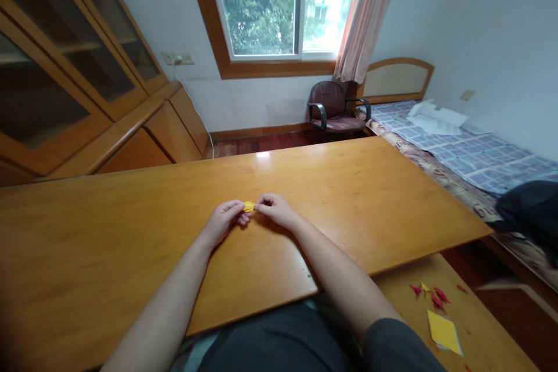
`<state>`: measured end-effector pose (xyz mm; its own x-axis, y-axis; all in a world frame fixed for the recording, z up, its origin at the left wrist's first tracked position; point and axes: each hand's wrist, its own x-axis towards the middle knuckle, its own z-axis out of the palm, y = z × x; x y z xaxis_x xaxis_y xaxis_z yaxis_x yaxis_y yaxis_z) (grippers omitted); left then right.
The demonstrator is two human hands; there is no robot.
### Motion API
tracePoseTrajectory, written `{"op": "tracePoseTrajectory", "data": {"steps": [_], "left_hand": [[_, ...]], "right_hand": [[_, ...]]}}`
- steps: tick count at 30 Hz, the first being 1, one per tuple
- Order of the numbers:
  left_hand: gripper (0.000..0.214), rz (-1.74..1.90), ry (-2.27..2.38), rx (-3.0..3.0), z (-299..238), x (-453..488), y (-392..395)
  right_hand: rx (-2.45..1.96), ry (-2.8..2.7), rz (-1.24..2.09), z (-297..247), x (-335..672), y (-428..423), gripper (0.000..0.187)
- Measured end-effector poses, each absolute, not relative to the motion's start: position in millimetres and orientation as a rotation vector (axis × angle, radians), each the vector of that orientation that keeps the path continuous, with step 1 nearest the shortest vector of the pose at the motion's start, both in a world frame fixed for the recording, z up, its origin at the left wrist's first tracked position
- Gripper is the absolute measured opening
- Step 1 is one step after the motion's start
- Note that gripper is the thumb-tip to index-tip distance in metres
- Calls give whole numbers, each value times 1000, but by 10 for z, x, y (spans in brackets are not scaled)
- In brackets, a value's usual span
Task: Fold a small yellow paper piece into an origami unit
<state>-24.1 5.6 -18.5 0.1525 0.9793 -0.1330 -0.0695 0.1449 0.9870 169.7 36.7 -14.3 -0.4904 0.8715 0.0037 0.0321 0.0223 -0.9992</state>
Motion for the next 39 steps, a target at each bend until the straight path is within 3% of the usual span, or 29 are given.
{"op": "tracePoseTrajectory", "data": {"steps": [39], "left_hand": [[35,898,1191,1141,-107,-294,30]], "right_hand": [[-912,-1629,1573,-186,1723,380,27]]}}
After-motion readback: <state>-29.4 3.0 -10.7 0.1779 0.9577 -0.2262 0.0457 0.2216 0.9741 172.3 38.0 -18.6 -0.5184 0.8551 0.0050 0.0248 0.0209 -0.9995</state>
